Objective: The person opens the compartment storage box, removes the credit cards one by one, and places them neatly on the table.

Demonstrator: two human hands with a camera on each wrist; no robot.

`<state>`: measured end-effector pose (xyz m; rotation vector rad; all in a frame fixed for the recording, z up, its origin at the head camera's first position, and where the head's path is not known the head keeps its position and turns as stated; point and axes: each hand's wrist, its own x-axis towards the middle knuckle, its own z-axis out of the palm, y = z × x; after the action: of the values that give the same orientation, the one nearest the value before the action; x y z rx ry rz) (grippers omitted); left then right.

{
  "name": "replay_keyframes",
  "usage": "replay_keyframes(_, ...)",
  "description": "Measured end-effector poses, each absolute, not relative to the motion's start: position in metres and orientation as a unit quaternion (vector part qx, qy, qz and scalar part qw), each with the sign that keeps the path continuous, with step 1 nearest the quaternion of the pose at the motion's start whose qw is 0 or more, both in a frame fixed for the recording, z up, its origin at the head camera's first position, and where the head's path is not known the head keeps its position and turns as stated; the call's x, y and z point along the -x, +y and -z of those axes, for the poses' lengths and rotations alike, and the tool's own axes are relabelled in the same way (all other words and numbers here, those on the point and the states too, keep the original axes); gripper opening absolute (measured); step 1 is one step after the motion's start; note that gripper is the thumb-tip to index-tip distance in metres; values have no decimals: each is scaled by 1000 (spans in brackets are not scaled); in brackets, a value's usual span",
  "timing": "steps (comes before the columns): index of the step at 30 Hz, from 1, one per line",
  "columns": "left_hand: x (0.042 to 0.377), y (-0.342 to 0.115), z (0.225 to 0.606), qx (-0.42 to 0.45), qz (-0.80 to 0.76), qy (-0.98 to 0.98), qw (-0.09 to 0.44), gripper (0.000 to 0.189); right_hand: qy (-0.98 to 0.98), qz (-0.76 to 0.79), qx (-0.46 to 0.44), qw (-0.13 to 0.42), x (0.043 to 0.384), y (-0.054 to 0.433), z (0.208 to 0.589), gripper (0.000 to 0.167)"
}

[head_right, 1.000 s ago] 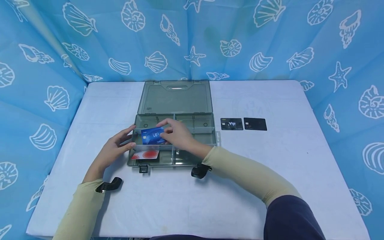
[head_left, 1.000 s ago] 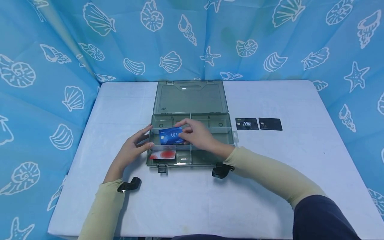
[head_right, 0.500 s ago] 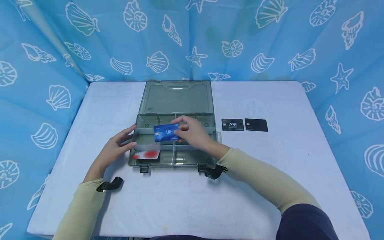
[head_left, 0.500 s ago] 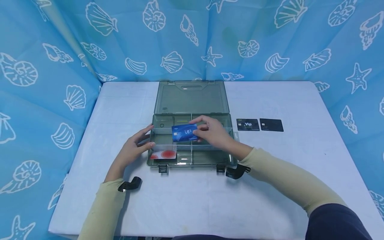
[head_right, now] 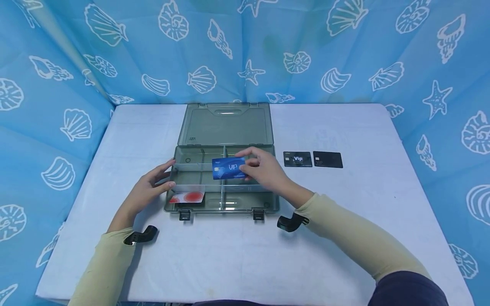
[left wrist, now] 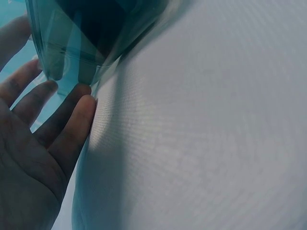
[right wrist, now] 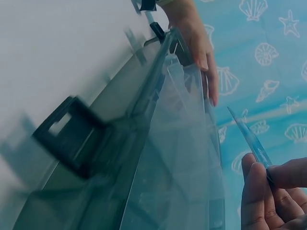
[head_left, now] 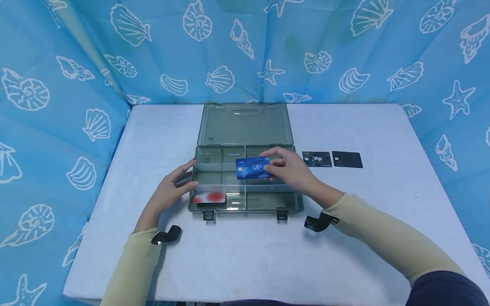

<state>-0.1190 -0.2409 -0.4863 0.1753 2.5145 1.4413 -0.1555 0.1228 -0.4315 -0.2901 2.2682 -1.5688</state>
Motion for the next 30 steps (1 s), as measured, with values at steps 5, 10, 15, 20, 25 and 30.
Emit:
replay_keyframes(5, 124, -247, 500, -62, -491, 861, 115, 72, 819, 538, 91, 178, 154, 136, 432, 34)
replay_keyframes(10, 120, -243, 490, -63, -494, 859, 119, 71, 825, 532, 87, 169, 153, 151, 432, 34)
replay_keyframes(15, 113, -235, 467, -67, -493, 859, 124, 70, 828, 530, 82, 163, 153, 166, 432, 35)
replay_keyframes(20, 111, -234, 461, -70, -489, 860, 125, 71, 833, 526, 69, 159, 154, 179, 434, 35)
replay_keyframes(25, 111, -234, 462, -62, -495, 857, 128, 69, 843, 513, 56, 154, 152, 193, 435, 37)
replay_keyframes(30, 111, -234, 464, -63, -496, 857, 126, 69, 849, 507, 50, 140, 150, 205, 435, 38)
